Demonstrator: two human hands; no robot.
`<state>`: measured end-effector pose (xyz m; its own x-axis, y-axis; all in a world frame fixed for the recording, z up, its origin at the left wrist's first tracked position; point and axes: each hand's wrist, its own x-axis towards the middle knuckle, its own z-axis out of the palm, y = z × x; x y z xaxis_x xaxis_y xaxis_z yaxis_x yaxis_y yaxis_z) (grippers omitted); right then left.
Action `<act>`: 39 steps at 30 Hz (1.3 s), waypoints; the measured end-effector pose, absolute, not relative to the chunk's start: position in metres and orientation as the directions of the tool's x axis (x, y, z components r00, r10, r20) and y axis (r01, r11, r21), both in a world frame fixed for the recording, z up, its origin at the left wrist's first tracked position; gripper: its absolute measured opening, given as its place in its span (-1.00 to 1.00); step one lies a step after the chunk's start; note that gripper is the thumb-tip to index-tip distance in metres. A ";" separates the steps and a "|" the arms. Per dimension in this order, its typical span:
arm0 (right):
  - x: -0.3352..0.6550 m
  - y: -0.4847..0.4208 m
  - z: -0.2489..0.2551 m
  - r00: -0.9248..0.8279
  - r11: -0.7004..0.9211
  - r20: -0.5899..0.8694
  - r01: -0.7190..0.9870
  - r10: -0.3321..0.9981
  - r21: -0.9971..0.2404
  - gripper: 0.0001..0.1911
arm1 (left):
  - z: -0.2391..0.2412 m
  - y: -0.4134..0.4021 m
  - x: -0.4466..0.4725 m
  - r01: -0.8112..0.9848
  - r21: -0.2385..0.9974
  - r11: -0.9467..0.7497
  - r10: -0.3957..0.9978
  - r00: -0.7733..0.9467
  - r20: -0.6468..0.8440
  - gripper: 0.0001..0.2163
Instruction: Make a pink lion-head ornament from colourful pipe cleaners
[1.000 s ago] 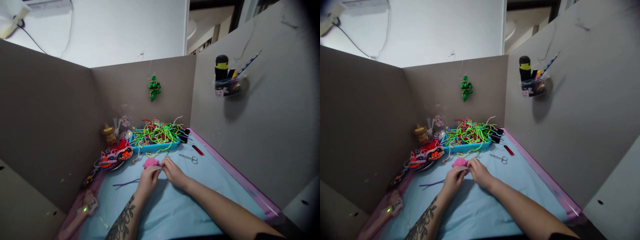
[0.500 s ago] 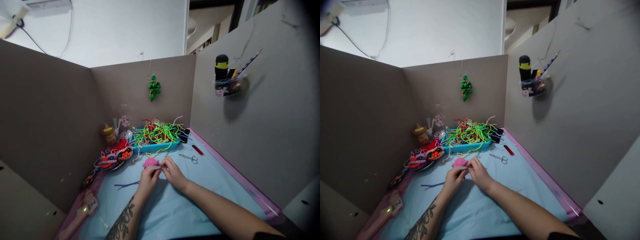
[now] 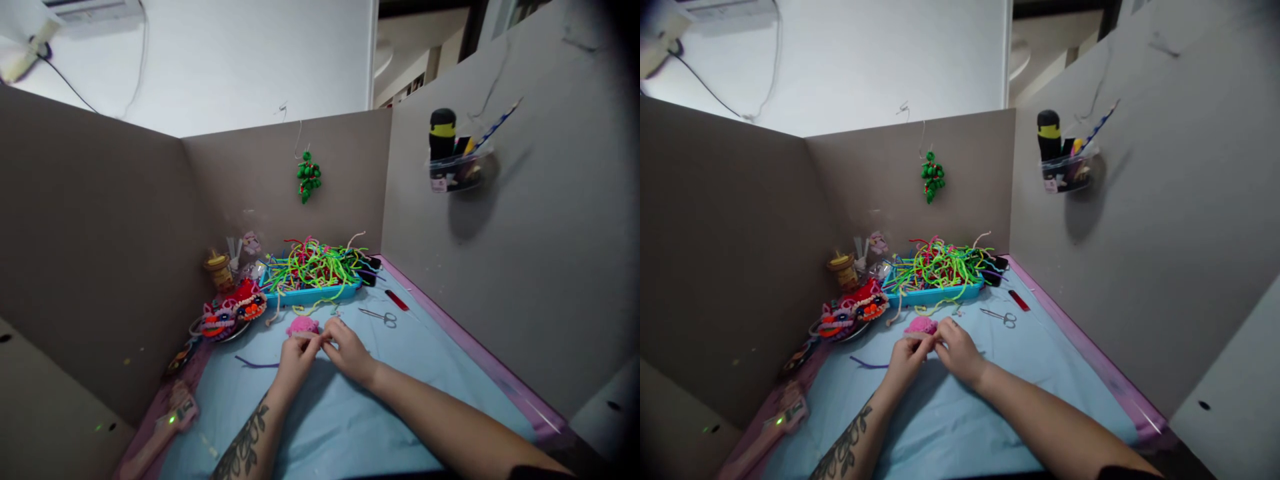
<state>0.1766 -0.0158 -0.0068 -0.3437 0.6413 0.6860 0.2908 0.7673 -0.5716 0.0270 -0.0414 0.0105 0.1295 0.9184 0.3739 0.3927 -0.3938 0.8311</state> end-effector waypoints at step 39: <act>0.186 0.001 -0.002 -0.399 0.355 0.352 -0.070 0.847 -0.932 -0.72 | -0.004 -0.044 0.017 0.554 0.624 -0.551 0.821 0.227 0.524 -0.83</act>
<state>0.1861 0.0008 -0.0024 -0.3992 0.8465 0.3522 -0.0704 0.3547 -0.9323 0.0174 -0.0443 -0.0038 0.2267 0.8213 0.5235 0.5537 -0.5509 0.6245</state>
